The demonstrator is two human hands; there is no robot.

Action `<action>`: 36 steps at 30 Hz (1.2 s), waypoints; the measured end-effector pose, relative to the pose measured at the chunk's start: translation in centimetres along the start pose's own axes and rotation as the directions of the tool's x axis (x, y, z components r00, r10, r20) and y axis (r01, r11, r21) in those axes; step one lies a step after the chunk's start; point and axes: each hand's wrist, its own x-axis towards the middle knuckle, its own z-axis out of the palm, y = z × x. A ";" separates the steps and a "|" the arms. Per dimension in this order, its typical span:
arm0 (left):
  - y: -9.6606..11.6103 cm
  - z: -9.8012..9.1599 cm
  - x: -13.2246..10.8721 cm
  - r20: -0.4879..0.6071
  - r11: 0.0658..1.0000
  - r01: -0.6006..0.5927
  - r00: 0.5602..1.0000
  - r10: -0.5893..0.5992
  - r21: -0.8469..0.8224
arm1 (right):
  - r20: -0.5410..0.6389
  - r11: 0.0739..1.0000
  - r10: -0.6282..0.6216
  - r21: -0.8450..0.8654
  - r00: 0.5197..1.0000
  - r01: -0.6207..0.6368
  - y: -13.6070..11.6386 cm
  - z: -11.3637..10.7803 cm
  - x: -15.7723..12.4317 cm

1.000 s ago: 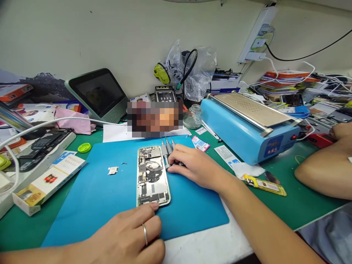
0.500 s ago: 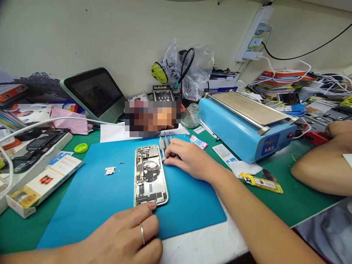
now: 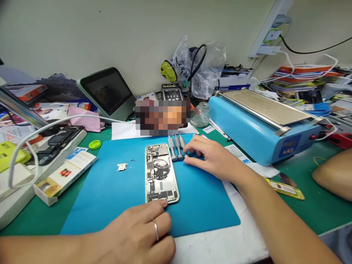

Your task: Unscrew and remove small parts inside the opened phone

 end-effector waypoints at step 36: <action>-0.2 0.7 0.3 -0.103 1.000 0.010 0.995 -0.011 -0.007 | -0.377 0.964 0.266 0.078 0.887 -0.256 -1.1 -0.4 -0.1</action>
